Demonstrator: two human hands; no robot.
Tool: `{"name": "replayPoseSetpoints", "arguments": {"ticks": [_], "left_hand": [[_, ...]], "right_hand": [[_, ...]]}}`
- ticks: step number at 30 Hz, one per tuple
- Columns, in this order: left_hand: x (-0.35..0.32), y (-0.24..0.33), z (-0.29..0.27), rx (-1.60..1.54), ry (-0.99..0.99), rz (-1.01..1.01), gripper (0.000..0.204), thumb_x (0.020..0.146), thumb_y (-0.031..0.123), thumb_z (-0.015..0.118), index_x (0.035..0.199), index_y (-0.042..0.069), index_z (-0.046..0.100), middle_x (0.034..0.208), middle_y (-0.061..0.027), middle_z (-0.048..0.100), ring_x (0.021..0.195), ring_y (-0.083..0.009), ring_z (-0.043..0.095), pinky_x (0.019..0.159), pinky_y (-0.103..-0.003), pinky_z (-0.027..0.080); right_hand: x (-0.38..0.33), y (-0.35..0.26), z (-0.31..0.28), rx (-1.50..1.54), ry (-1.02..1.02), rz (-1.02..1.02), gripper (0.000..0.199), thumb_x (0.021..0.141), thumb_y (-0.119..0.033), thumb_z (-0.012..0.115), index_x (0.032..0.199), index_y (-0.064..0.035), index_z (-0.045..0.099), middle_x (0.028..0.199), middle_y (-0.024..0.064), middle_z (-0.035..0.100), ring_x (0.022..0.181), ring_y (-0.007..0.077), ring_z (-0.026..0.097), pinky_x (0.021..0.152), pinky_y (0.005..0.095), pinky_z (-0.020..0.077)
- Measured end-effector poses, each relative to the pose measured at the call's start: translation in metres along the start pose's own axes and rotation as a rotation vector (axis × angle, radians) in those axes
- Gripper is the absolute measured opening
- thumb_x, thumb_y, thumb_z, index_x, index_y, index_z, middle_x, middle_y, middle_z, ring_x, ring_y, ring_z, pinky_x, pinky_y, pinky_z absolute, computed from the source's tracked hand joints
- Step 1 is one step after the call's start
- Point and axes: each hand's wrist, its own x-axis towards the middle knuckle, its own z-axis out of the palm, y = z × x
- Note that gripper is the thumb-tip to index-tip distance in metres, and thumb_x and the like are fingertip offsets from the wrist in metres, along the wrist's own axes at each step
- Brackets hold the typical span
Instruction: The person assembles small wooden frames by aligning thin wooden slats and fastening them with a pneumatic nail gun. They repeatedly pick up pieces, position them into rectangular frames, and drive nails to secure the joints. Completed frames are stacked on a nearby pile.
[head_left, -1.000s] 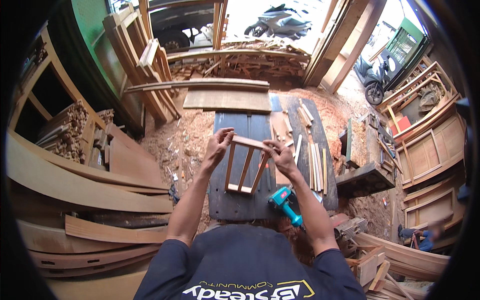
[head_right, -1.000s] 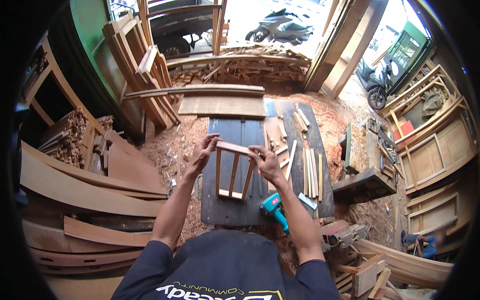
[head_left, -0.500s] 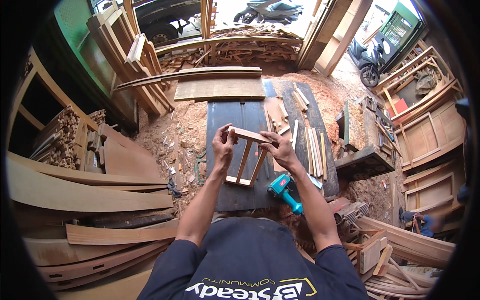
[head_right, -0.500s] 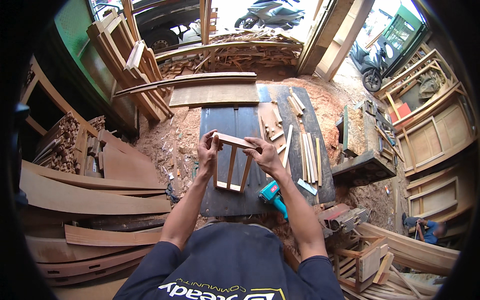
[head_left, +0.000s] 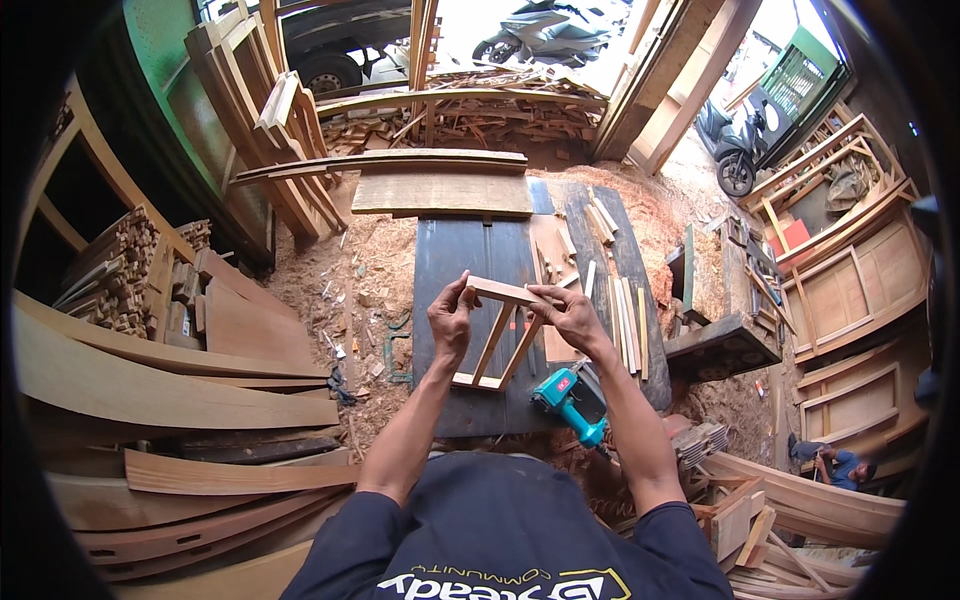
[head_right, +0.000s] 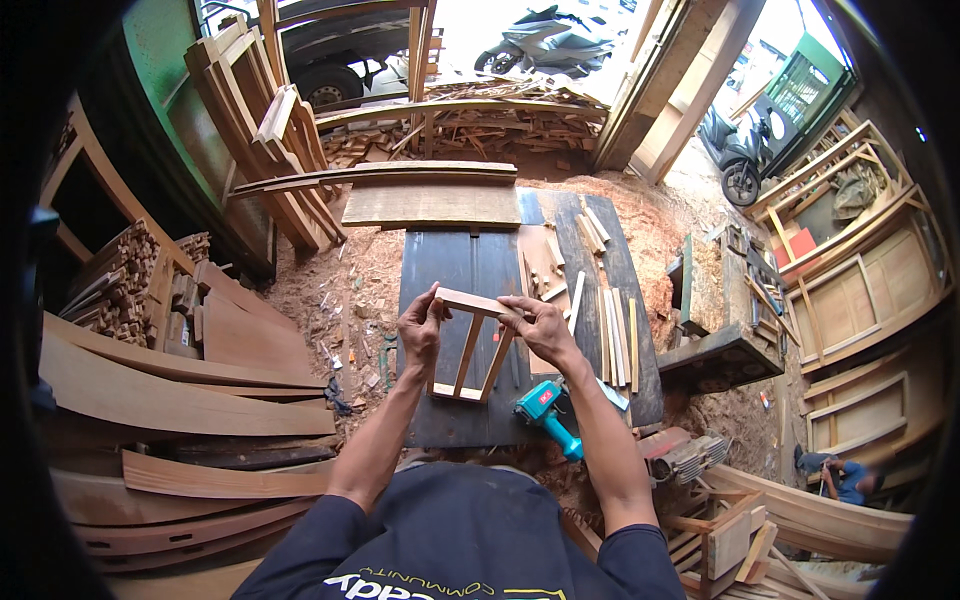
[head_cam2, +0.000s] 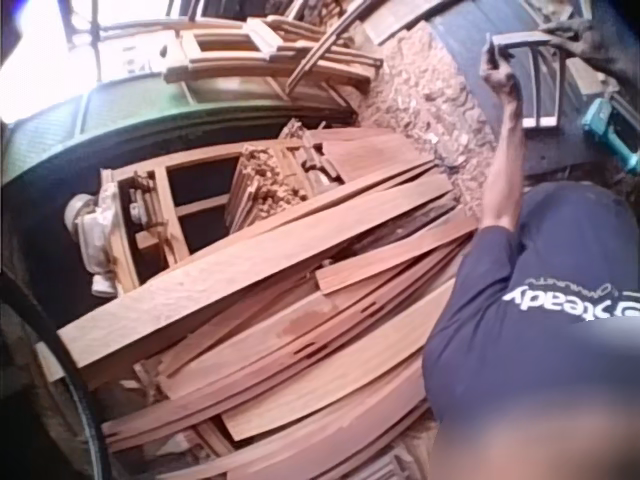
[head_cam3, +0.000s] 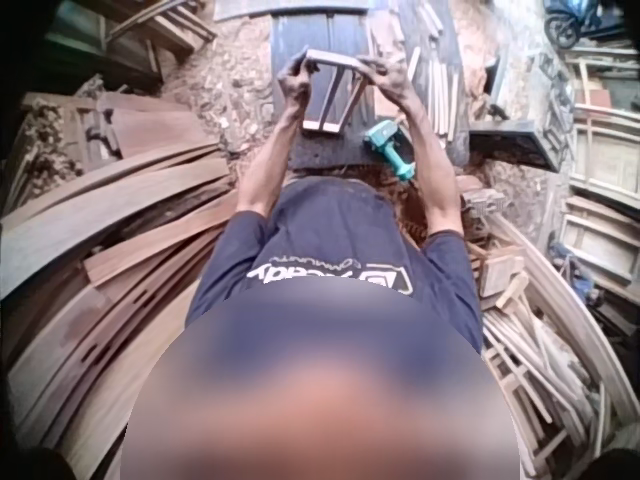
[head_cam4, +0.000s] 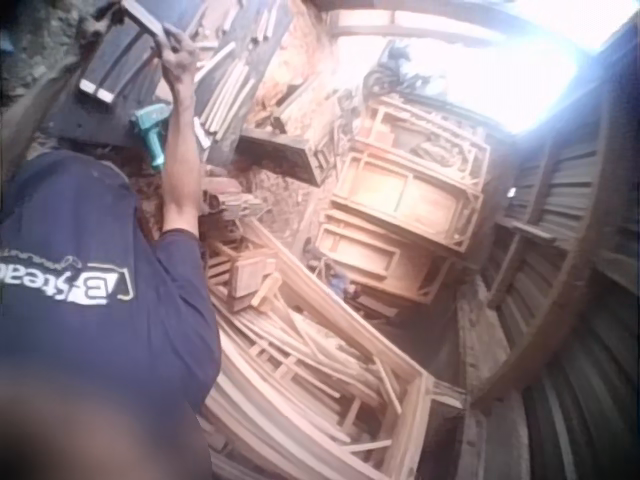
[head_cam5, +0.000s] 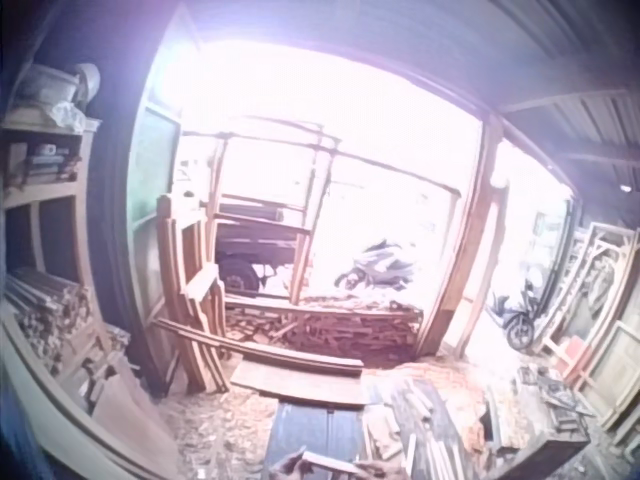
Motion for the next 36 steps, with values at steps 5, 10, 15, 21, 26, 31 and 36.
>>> {"name": "replayPoseSetpoints", "arguments": {"ticks": [5,10,15,21,26,31,36], "left_hand": [[0.000,0.000,0.004,-0.019,0.057,0.000,0.028,0.100,0.016,0.065,0.122,-0.002,0.068,0.084,-0.0032,0.068,0.074,-0.0092,0.059,0.068,-0.024,0.049],[0.015,0.000,0.002,-0.010,-0.037,-0.061,0.027,0.100,0.018,0.065,0.119,-0.001,0.069,0.084,-0.0038,0.069,0.074,-0.0089,0.060,0.066,-0.024,0.049],[0.022,-0.005,0.001,0.012,-0.067,-0.192,0.026,0.099,0.018,0.066,0.116,-0.001,0.069,0.085,-0.0055,0.071,0.073,-0.0100,0.064,0.064,-0.025,0.050],[0.008,-0.021,-0.006,-0.078,-0.026,-0.483,0.022,0.098,0.016,0.068,0.112,-0.001,0.067,0.089,-0.0077,0.072,0.074,-0.0131,0.068,0.063,-0.026,0.053],[0.000,-0.036,-0.015,-0.049,-0.036,-0.463,0.023,0.098,0.015,0.068,0.112,-0.002,0.066,0.090,-0.0081,0.072,0.075,-0.0139,0.069,0.064,-0.027,0.054],[-0.008,-0.051,-0.022,-0.015,-0.035,-0.483,0.023,0.098,0.015,0.068,0.112,-0.003,0.066,0.091,-0.0088,0.072,0.077,-0.0143,0.069,0.069,-0.029,0.058],[-0.012,-0.056,-0.024,-0.042,-0.038,-0.438,0.026,0.098,0.015,0.067,0.116,-0.004,0.066,0.098,-0.0106,0.072,0.081,-0.0166,0.071,0.073,-0.030,0.060]], "right_hand": [[0.002,0.004,0.002,-0.005,-0.031,0.000,0.037,0.099,-0.017,0.066,0.130,0.0024,0.061,0.110,0.0105,0.072,0.093,0.0160,0.072,0.085,0.0297,0.0596],[0.020,0.010,0.002,0.085,-0.017,-0.050,0.051,0.090,-0.017,0.075,0.134,0.0015,0.055,0.107,0.0115,0.070,0.091,0.0193,0.072,0.084,0.0315,0.0594],[0.027,0.020,0.003,0.559,-0.117,0.292,0.049,0.088,-0.015,0.077,0.129,0.0013,0.056,0.111,0.0158,0.069,0.091,0.0220,0.072,0.082,0.0336,0.0603],[0.028,0.049,0.013,0.639,-0.053,0.371,0.037,0.087,-0.010,0.077,0.118,0.0016,0.061,0.100,0.0121,0.071,0.086,0.0244,0.074,0.083,0.0388,0.0629],[0.021,0.065,0.022,0.726,-0.027,0.456,0.037,0.085,-0.004,0.078,0.117,0.0029,0.061,0.098,0.0134,0.071,0.082,0.0239,0.074,0.077,0.0379,0.0636],[0.015,0.077,0.031,0.733,-0.007,0.523,0.041,0.084,-0.003,0.077,0.120,0.0015,0.058,0.102,0.0138,0.069,0.085,0.0262,0.074,0.083,0.0419,0.0636],[0.015,0.083,0.037,0.676,0.015,0.427,0.044,0.085,-0.007,0.079,0.123,0.0012,0.058,0.104,0.0122,0.068,0.088,0.0235,0.073,0.082,0.0375,0.0628]]}}
